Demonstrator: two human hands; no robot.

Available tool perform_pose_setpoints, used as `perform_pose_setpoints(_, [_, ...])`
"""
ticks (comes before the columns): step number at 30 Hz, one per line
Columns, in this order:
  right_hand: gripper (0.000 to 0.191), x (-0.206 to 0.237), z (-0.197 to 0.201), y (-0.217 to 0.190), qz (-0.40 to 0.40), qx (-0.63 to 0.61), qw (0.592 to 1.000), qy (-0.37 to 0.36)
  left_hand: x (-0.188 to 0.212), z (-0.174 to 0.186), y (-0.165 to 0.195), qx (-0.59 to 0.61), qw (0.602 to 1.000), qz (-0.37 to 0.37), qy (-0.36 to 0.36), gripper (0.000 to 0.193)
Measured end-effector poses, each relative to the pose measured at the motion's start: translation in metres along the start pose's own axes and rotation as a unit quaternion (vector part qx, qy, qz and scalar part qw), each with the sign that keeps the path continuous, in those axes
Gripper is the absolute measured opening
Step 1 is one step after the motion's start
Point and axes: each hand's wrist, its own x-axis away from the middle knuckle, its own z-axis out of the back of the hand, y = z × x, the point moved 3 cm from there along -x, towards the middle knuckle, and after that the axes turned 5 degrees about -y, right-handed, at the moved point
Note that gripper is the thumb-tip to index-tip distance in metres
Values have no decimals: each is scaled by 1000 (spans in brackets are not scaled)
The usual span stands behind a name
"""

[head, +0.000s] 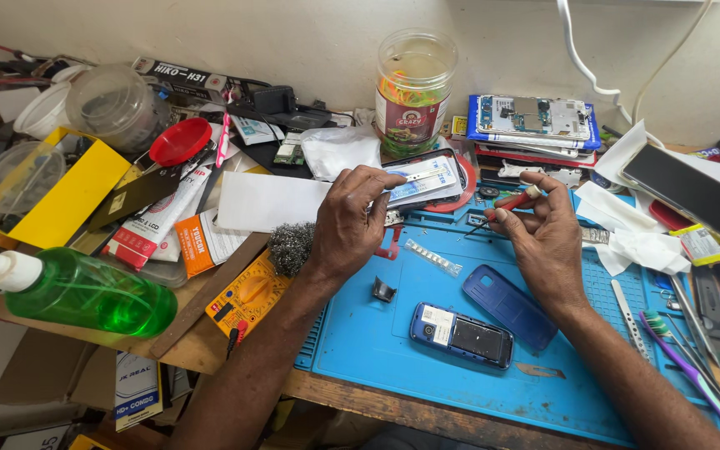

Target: The person uses a screwdriver to remove screws from the back of a blue mobile phone, then reassembles it and tests the device by pressing buttons and connecting a charging cable.

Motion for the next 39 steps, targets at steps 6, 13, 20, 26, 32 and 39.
perform_pose_setpoints(6, [50,-2,-6,3,-9,0,1000,-10,2,-3,0,11,1000,-6,-12,29])
perform_pose_setpoints(13, [51,4,-2,-5,12,-64,998,-12,4,-11,4,41,996,-47,-66,26])
perform_pose_setpoints(20, [55,63,32,-8,54,-111,992,7,29,-47,26,164,917,-160,-327,43])
perform_pose_setpoints(26, [55,121,19,-3,103,-30,993,41,43,-59,28,118,880,-130,-441,57])
perform_pose_setpoints(32, [56,129,4,7,121,-37,992,22,47,-62,23,139,872,-134,-450,56])
perform_pose_setpoints(39, [57,127,2,14,115,-24,993,13,48,-64,20,141,873,-127,-449,57])
